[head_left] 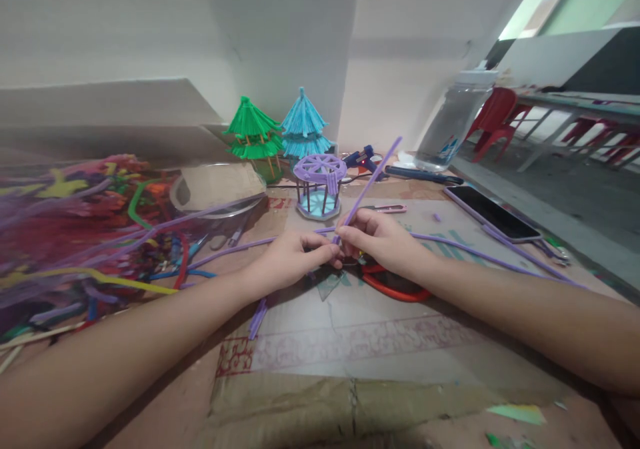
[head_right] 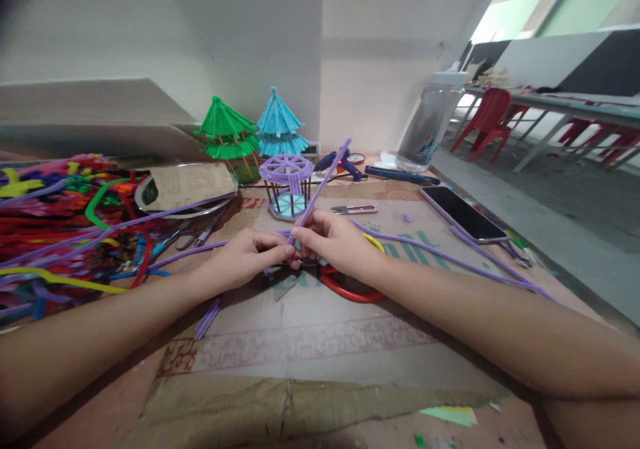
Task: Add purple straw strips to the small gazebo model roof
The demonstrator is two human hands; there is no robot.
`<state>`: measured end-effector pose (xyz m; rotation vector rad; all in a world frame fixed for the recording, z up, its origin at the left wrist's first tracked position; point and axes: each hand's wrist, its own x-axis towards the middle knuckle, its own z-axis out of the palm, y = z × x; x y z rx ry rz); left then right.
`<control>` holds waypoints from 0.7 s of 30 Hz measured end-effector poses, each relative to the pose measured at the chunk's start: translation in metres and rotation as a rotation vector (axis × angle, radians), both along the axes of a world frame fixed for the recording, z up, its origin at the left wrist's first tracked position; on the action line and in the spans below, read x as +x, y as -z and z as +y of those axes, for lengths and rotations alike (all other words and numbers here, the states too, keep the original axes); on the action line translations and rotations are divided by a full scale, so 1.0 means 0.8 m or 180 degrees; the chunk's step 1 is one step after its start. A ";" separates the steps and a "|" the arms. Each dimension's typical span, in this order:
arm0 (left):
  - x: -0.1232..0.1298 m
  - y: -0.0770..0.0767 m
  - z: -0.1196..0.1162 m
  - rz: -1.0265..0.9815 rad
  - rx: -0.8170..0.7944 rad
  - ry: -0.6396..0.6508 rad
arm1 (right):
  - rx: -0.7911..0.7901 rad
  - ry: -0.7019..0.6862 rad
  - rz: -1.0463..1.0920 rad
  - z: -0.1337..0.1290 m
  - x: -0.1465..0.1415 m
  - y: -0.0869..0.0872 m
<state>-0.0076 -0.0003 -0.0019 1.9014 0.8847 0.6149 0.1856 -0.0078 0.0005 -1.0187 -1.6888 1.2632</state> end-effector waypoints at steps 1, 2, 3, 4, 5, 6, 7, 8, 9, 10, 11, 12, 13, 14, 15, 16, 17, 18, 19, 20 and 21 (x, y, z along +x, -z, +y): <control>0.000 0.000 0.000 -0.0031 -0.0053 -0.0035 | 0.0045 0.0017 0.0057 0.001 0.000 0.000; 0.000 0.000 0.000 -0.0064 -0.0102 -0.0058 | 0.0077 0.0016 0.0095 0.001 0.000 -0.001; 0.000 0.001 0.000 -0.0097 -0.0143 -0.0072 | 0.0095 0.0002 0.0114 0.002 0.000 -0.001; 0.001 0.001 0.000 -0.0129 -0.0179 -0.0076 | 0.0104 -0.0019 0.0119 0.002 0.000 -0.001; 0.001 0.002 0.000 -0.0160 -0.0211 -0.0074 | 0.0102 -0.0036 0.0105 0.003 0.000 -0.001; 0.001 0.002 0.000 -0.0191 -0.0237 -0.0073 | 0.0097 -0.0049 0.0081 0.003 0.000 -0.001; 0.001 0.003 0.000 -0.0225 -0.0256 -0.0074 | 0.0093 -0.0055 0.0049 0.002 0.000 -0.001; 0.001 0.004 0.001 -0.0250 -0.0271 -0.0068 | 0.0097 -0.0047 0.0013 0.002 0.000 -0.001; 0.001 0.004 0.001 -0.0265 -0.0277 -0.0056 | 0.0109 -0.0028 -0.0021 0.002 0.000 -0.001; 0.000 0.005 0.002 -0.0275 -0.0271 -0.0042 | 0.0130 -0.0009 -0.0054 0.002 0.000 -0.001; 0.000 0.005 0.002 -0.0283 -0.0259 -0.0028 | 0.0155 0.0001 -0.0080 0.001 -0.001 -0.001; 0.000 0.005 0.002 -0.0292 -0.0257 -0.0004 | 0.0184 0.0001 -0.0094 0.001 -0.001 -0.001; -0.001 0.006 0.003 -0.0304 -0.0272 0.0024 | 0.0212 -0.0006 -0.0100 0.002 0.000 -0.001; -0.001 0.006 0.004 -0.0324 -0.0302 0.0050 | 0.0238 -0.0016 -0.0103 0.002 0.000 0.000; -0.002 0.006 0.004 -0.0350 -0.0345 0.0070 | 0.0258 -0.0023 -0.0113 0.002 0.000 0.000; -0.002 0.007 0.005 -0.0377 -0.0397 0.0092 | 0.0273 -0.0021 -0.0121 0.002 0.000 0.000; -0.002 0.007 0.006 -0.0407 -0.0452 0.0112 | 0.0279 -0.0010 -0.0129 0.002 0.000 0.000; -0.002 0.008 0.006 -0.0440 -0.0506 0.0133 | 0.0277 0.0000 -0.0135 0.002 0.000 0.000; -0.002 0.009 0.007 -0.0476 -0.0556 0.0149 | 0.0270 0.0003 -0.0137 0.002 0.000 0.000; -0.002 0.010 0.008 -0.0506 -0.0600 0.0164 | 0.0262 0.0000 -0.0134 0.001 0.000 0.000; -0.002 0.010 0.008 -0.0531 -0.0631 0.0174 | 0.0257 -0.0008 -0.0128 0.001 0.000 0.000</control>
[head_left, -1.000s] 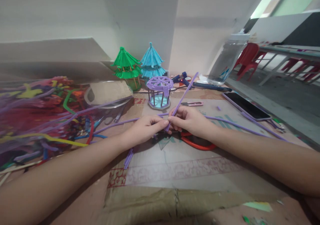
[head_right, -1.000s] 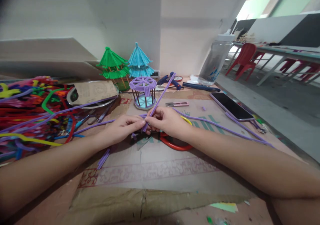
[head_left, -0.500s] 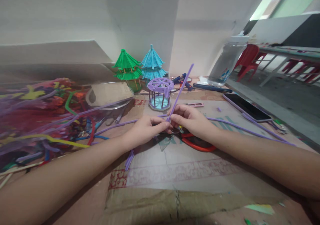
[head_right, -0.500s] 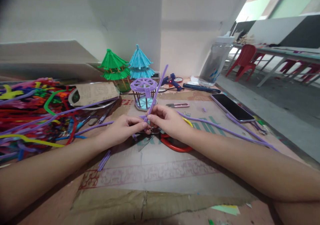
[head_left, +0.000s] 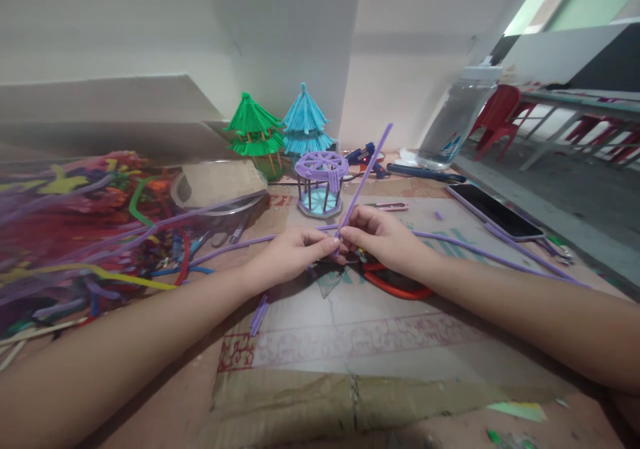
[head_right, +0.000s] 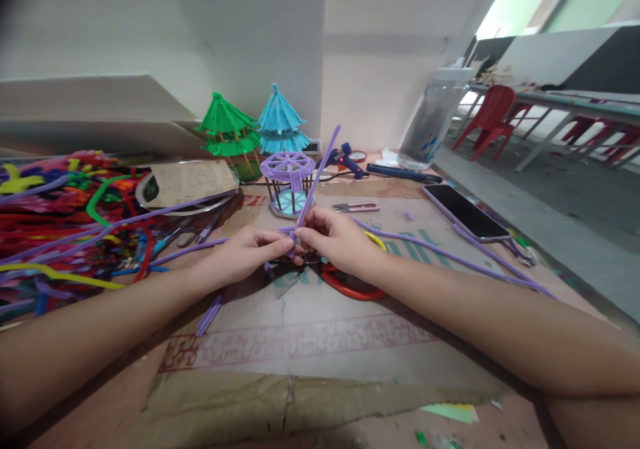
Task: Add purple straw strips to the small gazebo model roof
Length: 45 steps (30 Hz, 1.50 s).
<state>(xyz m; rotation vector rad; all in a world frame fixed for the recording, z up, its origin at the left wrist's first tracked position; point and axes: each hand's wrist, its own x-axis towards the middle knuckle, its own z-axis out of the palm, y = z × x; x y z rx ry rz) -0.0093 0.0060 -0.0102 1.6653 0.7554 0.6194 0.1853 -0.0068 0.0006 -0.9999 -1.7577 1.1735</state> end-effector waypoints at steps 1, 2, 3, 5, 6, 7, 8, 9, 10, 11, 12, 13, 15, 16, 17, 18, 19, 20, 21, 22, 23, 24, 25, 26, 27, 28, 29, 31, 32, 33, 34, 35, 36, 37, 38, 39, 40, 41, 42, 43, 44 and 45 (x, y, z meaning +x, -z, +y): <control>0.000 0.001 0.000 -0.0022 -0.0018 0.0003 | -0.0001 -0.0008 0.0007 0.000 0.000 0.000; 0.000 0.001 0.000 -0.0040 -0.0023 0.0000 | 0.0000 -0.0014 0.0015 0.000 0.000 0.000; 0.000 0.002 0.000 -0.0053 -0.0022 -0.0002 | -0.0001 -0.0020 0.0022 0.000 0.000 0.000; 0.001 0.002 0.000 -0.0066 -0.0021 -0.0007 | -0.0011 -0.0005 0.0024 0.000 -0.001 0.001; 0.001 0.003 0.000 -0.0064 -0.0022 -0.0010 | -0.0010 0.0002 0.0020 0.001 -0.001 0.001; 0.001 0.003 0.000 -0.0055 -0.0015 -0.0009 | -0.0005 0.0002 0.0015 0.001 0.000 0.002; 0.001 0.003 0.000 -0.0045 0.0001 -0.0005 | 0.0003 -0.0003 0.0010 0.001 0.000 0.002; 0.001 0.004 0.000 -0.0032 0.0022 -0.0003 | 0.0020 -0.0008 0.0017 0.001 0.000 0.003; 0.001 0.004 0.000 -0.0011 0.0053 -0.0004 | 0.0037 -0.0011 0.0026 0.000 0.000 0.003; 0.001 0.004 0.000 0.0021 0.0093 -0.0003 | 0.0054 -0.0007 0.0029 0.000 0.000 0.003; 0.001 0.003 0.000 0.0060 0.0137 -0.0013 | 0.0077 0.0021 0.0017 -0.001 0.000 0.003; 0.001 0.002 -0.001 0.0111 0.0180 -0.0032 | 0.0103 0.0074 -0.0011 -0.002 -0.001 0.003; 0.001 0.000 -0.002 0.0226 0.0253 -0.0069 | 0.0161 0.0211 -0.0138 -0.004 -0.001 0.002; 0.001 -0.002 -0.002 0.0271 0.0283 -0.0081 | 0.0194 0.0275 -0.0228 -0.005 -0.001 0.002; 0.001 -0.003 -0.003 0.0302 0.0307 -0.0091 | 0.0232 0.0327 -0.0310 -0.005 -0.001 0.002; 0.001 -0.004 -0.003 0.0322 0.0324 -0.0096 | 0.0266 0.0363 -0.0380 -0.006 -0.001 0.002; 0.001 -0.005 -0.003 0.0320 0.0335 -0.0092 | 0.0293 0.0384 -0.0427 -0.006 -0.001 0.002; 0.001 -0.005 -0.004 0.0300 0.0334 -0.0089 | 0.0309 0.0393 -0.0444 -0.006 -0.001 0.002; 0.001 -0.005 -0.004 0.0277 0.0323 -0.0087 | 0.0309 0.0394 -0.0435 -0.006 0.000 0.002; 0.001 -0.005 -0.003 0.0257 0.0304 -0.0083 | 0.0303 0.0387 -0.0412 -0.007 0.000 0.002; 0.000 -0.004 -0.003 0.0239 0.0284 -0.0077 | 0.0293 0.0377 -0.0388 -0.007 0.000 0.002; 0.000 -0.003 -0.002 0.0230 0.0267 -0.0070 | 0.0278 0.0366 -0.0364 -0.006 0.000 0.003; 0.000 -0.002 -0.001 0.0226 0.0247 -0.0067 | 0.0262 0.0351 -0.0334 -0.006 0.000 0.002; 0.000 -0.001 0.000 0.0220 0.0217 -0.0067 | 0.0242 0.0328 -0.0297 -0.006 0.000 0.002; 0.000 0.000 0.001 0.0197 0.0174 -0.0067 | 0.0222 0.0294 -0.0236 -0.006 0.000 0.002; 0.000 0.001 0.003 0.0155 0.0110 -0.0069 | 0.0205 0.0247 -0.0149 -0.005 0.000 0.002; -0.001 0.002 0.005 0.0090 0.0034 -0.0066 | 0.0206 0.0205 -0.0051 -0.005 0.000 0.003; -0.001 0.002 0.009 -0.0066 -0.0107 -0.0055 | 0.0319 0.0174 0.0047 -0.006 0.000 0.003; -0.001 0.002 0.011 -0.0123 -0.0150 -0.0063 | 0.0436 0.0188 0.0006 -0.006 0.001 0.004; -0.002 0.001 0.012 -0.0156 -0.0177 -0.0089 | 0.0591 0.0211 -0.0121 -0.008 0.002 0.004; -0.002 0.000 0.013 -0.0169 -0.0198 -0.0131 | 0.0788 0.0235 -0.0327 -0.009 0.003 0.005; -0.002 -0.002 0.014 -0.0162 -0.0220 -0.0191 | 0.1024 0.0264 -0.0597 -0.011 0.004 0.005; -0.002 -0.004 0.013 -0.0152 -0.0257 -0.0253 | 0.1297 0.0297 -0.0893 -0.013 0.005 0.006; -0.001 -0.006 0.012 -0.0139 -0.0301 -0.0300 | 0.1599 0.0339 -0.1180 -0.014 0.005 0.006; -0.001 -0.007 0.011 -0.0121 -0.0340 -0.0345 | 0.1915 0.0384 -0.1444 -0.015 0.005 0.006; 0.000 -0.009 0.009 -0.0105 -0.0368 -0.0364 | 0.2215 0.0423 -0.1672 -0.016 0.004 0.006; 0.001 -0.009 0.007 -0.0107 -0.0384 -0.0372 | 0.2489 0.0454 -0.1850 -0.016 0.003 0.006; 0.001 -0.009 0.005 -0.0122 -0.0387 -0.0377 | 0.2706 0.0458 -0.1992 -0.016 0.002 0.006; 0.002 -0.009 0.004 -0.0146 -0.0380 -0.0376 | 0.2865 0.0444 -0.2094 -0.015 0.000 0.006; 0.003 -0.008 0.003 -0.0169 -0.0364 -0.0379 | 0.2961 0.0429 -0.2172 -0.014 -0.001 0.005; 0.003 -0.007 0.002 -0.0173 -0.0341 -0.0383 | 0.3012 0.0423 -0.2219 -0.013 -0.002 0.005; 0.003 -0.006 0.002 -0.0160 -0.0313 -0.0385 | 0.3027 0.0418 -0.2237 -0.012 -0.003 0.005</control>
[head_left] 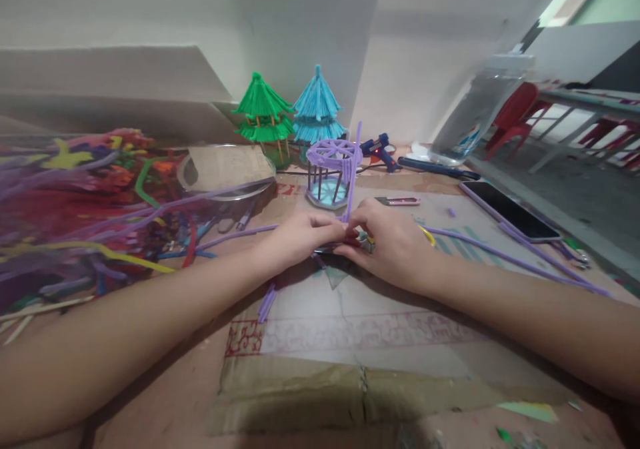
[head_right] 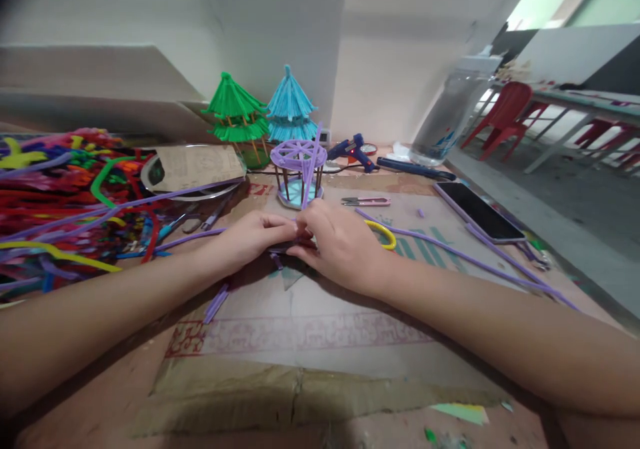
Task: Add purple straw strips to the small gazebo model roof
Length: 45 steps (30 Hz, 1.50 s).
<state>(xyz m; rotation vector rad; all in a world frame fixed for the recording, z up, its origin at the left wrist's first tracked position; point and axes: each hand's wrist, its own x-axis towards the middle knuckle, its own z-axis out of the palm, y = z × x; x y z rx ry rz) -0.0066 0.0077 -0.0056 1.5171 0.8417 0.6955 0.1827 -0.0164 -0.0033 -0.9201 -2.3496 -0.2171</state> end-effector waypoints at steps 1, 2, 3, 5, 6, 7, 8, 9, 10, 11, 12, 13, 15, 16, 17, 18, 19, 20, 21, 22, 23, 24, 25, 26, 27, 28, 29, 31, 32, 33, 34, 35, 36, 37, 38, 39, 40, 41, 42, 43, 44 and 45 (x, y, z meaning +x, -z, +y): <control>0.000 0.001 0.000 0.0018 0.0030 -0.0006 | -0.0008 0.0000 0.0004 0.001 -0.001 0.000; 0.001 0.002 0.000 0.0038 0.0053 -0.0005 | -0.0024 0.0005 0.0020 0.001 -0.001 -0.001; 0.001 0.002 0.000 0.0051 0.0067 0.0004 | -0.0034 0.0010 0.0040 0.002 -0.001 -0.001; 0.001 0.003 0.001 0.0034 0.0069 0.0034 | -0.0044 0.0019 0.0049 0.002 0.000 -0.001; 0.001 0.003 0.001 0.0020 0.0070 0.0057 | -0.0046 0.0039 0.0044 0.002 0.000 -0.002; 0.001 0.004 0.002 0.0007 0.0076 0.0083 | -0.0049 0.0066 0.0033 0.001 0.000 -0.002; 0.001 0.004 0.002 -0.0008 0.0086 0.0111 | -0.0063 0.0096 0.0021 0.001 0.000 -0.002; 0.001 0.004 0.002 -0.0020 0.0102 0.0140 | -0.0094 0.0124 0.0010 0.001 0.000 -0.002; 0.001 0.004 0.002 -0.0025 0.0121 0.0171 | -0.0143 0.0149 0.0005 0.001 0.001 -0.002; 0.001 0.005 0.002 -0.0021 0.0140 0.0202 | -0.0199 0.0174 0.0013 0.000 0.001 -0.002; 0.001 0.005 0.002 -0.0010 0.0161 0.0232 | -0.0260 0.0200 0.0031 0.000 0.001 -0.002; 0.001 0.005 0.002 0.0007 0.0188 0.0262 | -0.0318 0.0231 0.0055 0.001 0.002 -0.002; 0.000 0.006 0.002 0.0055 0.0243 0.0307 | -0.0426 0.0288 0.0072 0.001 0.002 -0.002; -0.001 0.006 0.003 0.0076 0.0271 0.0322 | -0.0463 0.0302 0.0062 0.002 0.003 -0.002; -0.001 0.006 0.003 0.0095 0.0295 0.0332 | -0.0498 0.0297 0.0037 0.002 0.004 -0.002; -0.002 0.005 0.003 0.0117 0.0311 0.0336 | -0.0529 0.0269 -0.0001 0.002 0.005 -0.003; -0.002 0.005 0.003 0.0136 0.0318 0.0331 | -0.0551 0.0222 -0.0032 0.001 0.006 -0.003; -0.003 0.004 0.003 0.0150 0.0314 0.0322 | -0.0575 0.0167 -0.0058 0.000 0.007 -0.005; -0.003 0.003 0.003 0.0153 0.0299 0.0311 | -0.0597 0.0119 -0.0068 -0.001 0.009 -0.006; -0.003 0.002 0.003 0.0150 0.0268 0.0290 | -0.0622 0.0092 -0.0061 -0.002 0.011 -0.007; -0.003 0.001 0.003 0.0139 0.0221 0.0251 | -0.0640 0.0094 -0.0032 -0.004 0.012 -0.008; -0.003 -0.001 0.003 0.0121 0.0165 0.0198 | -0.0649 0.0120 0.0014 -0.005 0.014 -0.009; -0.002 -0.002 0.002 0.0098 0.0110 0.0131 | -0.0651 0.0158 0.0068 -0.005 0.015 -0.010; -0.001 -0.002 0.002 0.0080 0.0064 0.0064 | -0.0648 0.0189 0.0117 -0.006 0.016 -0.010; -0.001 -0.003 0.001 0.0063 0.0030 0.0005 | -0.0641 0.0205 0.0147 -0.005 0.016 -0.009; 0.000 -0.003 0.000 0.0055 0.0008 -0.0031 | -0.0624 0.0200 0.0147 -0.005 0.016 -0.008; 0.000 -0.003 -0.001 0.0053 -0.0002 -0.0045 | -0.0590 0.0177 0.0121 -0.004 0.015 -0.007; 0.001 -0.002 -0.001 0.0076 -0.0013 -0.0033 | -0.0470 0.0114 0.0023 -0.002 0.013 -0.004; 0.001 -0.002 -0.002 0.0095 -0.0016 -0.0029 | -0.0385 0.0085 -0.0034 -0.001 0.012 -0.003; 0.001 -0.003 -0.002 0.0116 -0.0014 -0.0038 | -0.0288 0.0060 -0.0088 0.000 0.010 -0.001; 0.002 -0.003 -0.002 0.0142 -0.0007 -0.0055 | -0.0192 0.0044 -0.0140 0.001 0.009 0.000; 0.002 -0.004 -0.003 0.0170 0.0005 -0.0076 | -0.0104 0.0029 -0.0188 0.001 0.008 0.001; 0.003 -0.005 -0.003 0.0196 0.0017 -0.0095 | -0.0021 0.0006 -0.0233 0.002 0.008 0.002; 0.003 -0.005 -0.004 0.0213 0.0030 -0.0107 | 0.0055 -0.0025 -0.0270 0.003 0.008 0.002; 0.004 -0.006 -0.005 0.0222 0.0042 -0.0111 | 0.0116 -0.0055 -0.0294 0.003 0.008 0.002; 0.004 -0.006 -0.005 0.0233 0.0054 -0.0097 | 0.0156 -0.0081 -0.0305 0.003 0.008 0.002; 0.004 -0.006 -0.005 0.0240 0.0072 -0.0082 | 0.0174 -0.0101 -0.0302 0.003 0.008 0.002; 0.004 -0.006 -0.005 0.0249 0.0093 -0.0063 | 0.0170 -0.0112 -0.0286 0.003 0.008 0.002; 0.004 -0.005 -0.005 0.0250 0.0113 -0.0044 | 0.0148 -0.0110 -0.0260 0.003 0.008 0.002; 0.004 -0.004 -0.005 0.0236 0.0130 -0.0025 | 0.0115 -0.0106 -0.0234 0.003 0.008 0.003; 0.004 -0.003 -0.004 0.0210 0.0136 -0.0003 | 0.0084 -0.0100 -0.0210 0.003 0.008 0.003; 0.003 -0.002 -0.003 0.0184 0.0136 0.0026 | 0.0076 -0.0099 -0.0186 0.003 0.008 0.003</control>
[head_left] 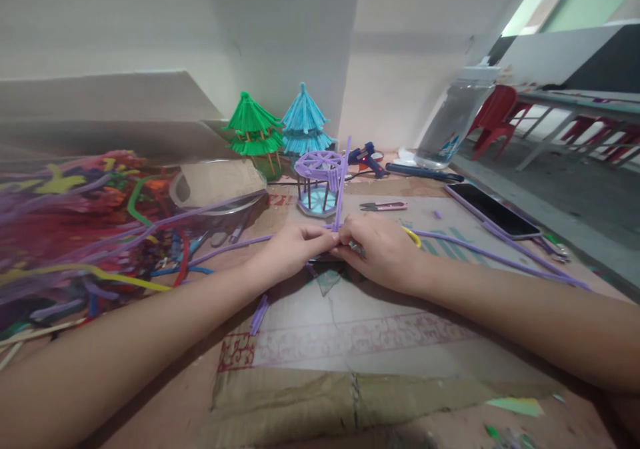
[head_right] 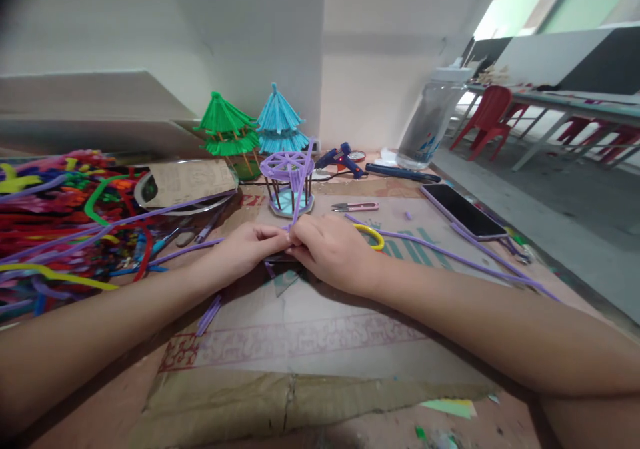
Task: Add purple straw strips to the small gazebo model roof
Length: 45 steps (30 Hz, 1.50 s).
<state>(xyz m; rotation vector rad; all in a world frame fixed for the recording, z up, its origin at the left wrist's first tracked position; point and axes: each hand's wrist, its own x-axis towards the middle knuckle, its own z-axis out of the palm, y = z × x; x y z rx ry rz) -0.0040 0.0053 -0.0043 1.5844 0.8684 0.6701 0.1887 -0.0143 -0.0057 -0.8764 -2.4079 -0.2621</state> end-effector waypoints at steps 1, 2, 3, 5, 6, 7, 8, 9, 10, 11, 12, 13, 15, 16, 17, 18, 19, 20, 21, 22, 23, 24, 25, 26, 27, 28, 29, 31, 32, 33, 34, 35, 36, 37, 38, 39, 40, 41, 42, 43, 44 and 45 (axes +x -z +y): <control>0.000 0.001 0.001 -0.0025 0.0001 0.0032 | 0.0011 0.0002 0.0018 0.000 0.000 0.000; -0.001 0.002 0.002 -0.0037 0.0010 0.0066 | 0.0034 0.0003 0.0032 0.000 -0.001 0.001; -0.001 0.003 0.002 -0.0036 0.0033 0.0094 | 0.0061 -0.0007 0.0043 0.000 -0.001 0.001; -0.002 0.003 0.003 -0.0012 0.0125 0.0122 | 0.0052 -0.0038 0.0055 0.000 0.000 0.000; -0.002 0.003 0.002 0.0010 0.0188 0.0124 | -0.0013 -0.0053 0.0067 -0.001 0.000 -0.001; -0.003 0.003 0.002 0.0048 0.0252 0.0117 | -0.0139 -0.0054 0.0103 -0.001 0.001 -0.002; -0.003 0.003 0.002 0.0103 0.0310 0.0097 | -0.0313 -0.0031 0.0181 -0.001 0.002 -0.004; -0.003 0.002 0.001 0.0154 0.0356 0.0070 | -0.0533 0.0020 0.0297 -0.002 0.003 -0.006; -0.004 0.002 0.000 0.0185 0.0377 0.0047 | -0.0778 0.0098 0.0459 -0.002 0.004 -0.009; -0.004 0.002 0.000 0.0198 0.0372 0.0036 | -0.1024 0.0173 0.0663 -0.002 0.005 -0.011; -0.004 0.002 -0.001 0.0189 0.0350 0.0034 | -0.1259 0.0224 0.0887 -0.001 0.005 -0.013; -0.003 0.003 -0.002 0.0160 0.0315 0.0043 | -0.1466 0.0235 0.1110 0.000 0.005 -0.015; -0.003 0.005 -0.003 0.0093 0.0244 0.0083 | -0.1823 0.0142 0.1474 0.003 0.005 -0.016; -0.002 0.006 -0.004 0.0081 0.0224 0.0098 | -0.2009 0.0065 0.1620 0.005 0.004 -0.016; -0.002 0.007 -0.004 0.0077 0.0224 0.0111 | -0.2207 -0.0016 0.1739 0.006 0.003 -0.015; -0.002 0.007 -0.005 0.0085 0.0242 0.0128 | -0.2404 -0.0082 0.1833 0.007 0.002 -0.013; -0.002 0.008 -0.005 0.0109 0.0275 0.0145 | -0.2574 -0.0134 0.1911 0.007 0.001 -0.012; -0.001 0.007 -0.005 0.0145 0.0318 0.0151 | -0.2692 -0.0168 0.1964 0.007 0.000 -0.010; -0.001 0.007 -0.006 0.0183 0.0358 0.0146 | -0.2745 -0.0171 0.1986 0.007 -0.001 -0.009; -0.001 0.006 -0.006 0.0221 0.0391 0.0135 | -0.2749 -0.0145 0.1976 0.006 -0.002 -0.009; -0.001 0.005 -0.006 0.0258 0.0419 0.0120 | -0.2734 -0.0093 0.1957 0.006 -0.002 -0.009; -0.001 0.004 -0.006 0.0294 0.0445 0.0103 | -0.2731 -0.0032 0.1940 0.006 -0.002 -0.009; -0.001 0.004 -0.007 0.0333 0.0469 0.0091 | -0.2748 0.0026 0.1929 0.005 -0.002 -0.010; -0.001 0.003 -0.007 0.0374 0.0490 0.0086 | -0.2787 0.0079 0.1923 0.006 -0.002 -0.010; -0.002 0.003 -0.007 0.0405 0.0509 0.0098 | -0.2827 0.0126 0.1925 0.006 -0.001 -0.011; -0.002 0.004 -0.006 0.0417 0.0523 0.0124 | -0.2864 0.0158 0.1931 0.007 -0.001 -0.011; -0.002 0.004 -0.006 0.0407 0.0536 0.0172 | -0.2903 0.0161 0.1945 0.008 -0.001 -0.011; -0.002 0.005 -0.004 0.0295 0.0506 0.0277 | -0.3022 0.0106 0.2005 0.009 -0.001 -0.011; -0.002 0.005 -0.003 0.0204 0.0452 0.0303 | -0.3106 0.0064 0.2066 0.010 -0.001 -0.011; -0.003 0.005 -0.001 0.0108 0.0390 0.0294 | -0.3199 0.0026 0.2146 0.011 -0.001 -0.010; -0.003 0.005 0.000 0.0036 0.0331 0.0273 | -0.3288 0.0008 0.2233 0.012 -0.001 -0.010; -0.003 0.004 0.001 0.0010 0.0309 0.0274 | -0.3350 0.0014 0.2315 0.012 -0.001 -0.010; -0.004 0.003 0.001 0.0041 0.0346 0.0313 | -0.3385 0.0028 0.2377 0.013 0.000 -0.009; -0.005 0.002 0.001 0.0118 0.0448 0.0389 | -0.3394 0.0035 0.2415 0.013 0.000 -0.009; -0.005 0.001 0.001 0.0215 0.0584 0.0482 | -0.3381 0.0037 0.2427 0.013 0.001 -0.009; -0.006 0.000 0.001 0.0310 0.0715 0.0562 | -0.3361 0.0037 0.2422 0.013 0.001 -0.009; -0.006 -0.001 0.000 0.0385 0.0818 0.0614 | -0.3344 0.0034 0.2420 0.014 0.002 -0.009; -0.007 -0.001 0.000 0.0429 0.0886 0.0615 | -0.3336 0.0019 0.2419 0.014 0.002 -0.009; -0.007 -0.001 -0.001 0.0455 0.0913 0.0586 | -0.3339 -0.0001 0.2417 0.014 0.003 -0.009; -0.007 -0.001 -0.002 0.0472 0.0918 0.0544 | -0.3347 -0.0031 0.2418 0.013 0.003 -0.009; -0.007 0.000 -0.002 0.0489 0.0914 0.0505 | -0.3361 -0.0066 0.2411 0.013 0.003 -0.009; -0.006 0.000 -0.003 0.0504 0.0911 0.0467 | -0.3375 -0.0099 0.2397 0.013 0.003 -0.009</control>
